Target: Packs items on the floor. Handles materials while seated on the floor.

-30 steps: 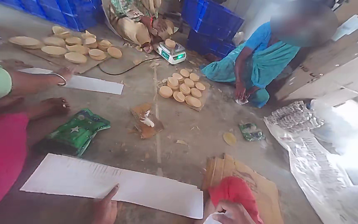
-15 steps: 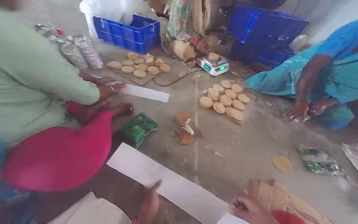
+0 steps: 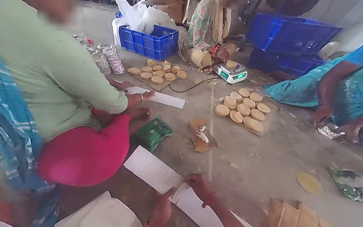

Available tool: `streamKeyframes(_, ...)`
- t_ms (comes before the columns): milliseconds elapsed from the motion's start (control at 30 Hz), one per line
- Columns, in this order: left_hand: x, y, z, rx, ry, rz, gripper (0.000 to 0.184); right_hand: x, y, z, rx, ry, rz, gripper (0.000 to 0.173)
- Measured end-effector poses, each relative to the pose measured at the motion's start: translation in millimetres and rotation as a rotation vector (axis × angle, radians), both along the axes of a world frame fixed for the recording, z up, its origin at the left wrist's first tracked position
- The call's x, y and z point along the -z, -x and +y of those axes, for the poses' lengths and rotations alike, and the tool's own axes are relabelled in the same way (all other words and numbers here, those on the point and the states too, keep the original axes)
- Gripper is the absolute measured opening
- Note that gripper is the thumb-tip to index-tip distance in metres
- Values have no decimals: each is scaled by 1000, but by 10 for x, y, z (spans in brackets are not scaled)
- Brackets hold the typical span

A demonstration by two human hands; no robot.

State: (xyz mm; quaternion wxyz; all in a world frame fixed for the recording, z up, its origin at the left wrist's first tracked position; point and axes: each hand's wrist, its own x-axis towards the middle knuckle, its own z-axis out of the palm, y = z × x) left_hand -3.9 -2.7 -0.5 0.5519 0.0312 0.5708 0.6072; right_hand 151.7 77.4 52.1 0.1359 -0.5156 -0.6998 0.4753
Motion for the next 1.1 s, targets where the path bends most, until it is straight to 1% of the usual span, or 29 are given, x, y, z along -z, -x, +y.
streamKeyframes(100,-12,-4,2,-16,-4,-4,69,76,87,-56,31,-62,-4,22)
streamKeyframes(167,-28,-1,5,-17,-4,-9,70,62,148,-97,61,-89,-35,23)
streamKeyframes(267,-32,-13,10,-22,-9,5,69,46,203,-117,131,-30,-61,22)
streamKeyframes(400,7,-18,0,-23,-5,4,69,86,219,-134,187,-39,-34,16)
streamKeyframes(500,6,-27,-1,-35,-32,-15,71,139,201,-164,188,-106,25,14)
streamKeyframes(633,-34,-29,8,-46,-27,-22,68,188,192,-187,183,-179,48,19)
streamKeyframes(733,-67,-36,13,-54,-20,-26,67,207,201,-205,189,-199,42,24)
streamKeyframes(800,-64,-40,18,-55,-20,-34,68,204,219,-220,209,-194,30,24)
streamKeyframes(933,-33,-34,21,-51,-23,-29,69,158,254,-208,249,-104,4,21)
streamKeyframes(1100,-38,-24,19,-45,9,-22,71,200,259,-198,265,-143,26,14)
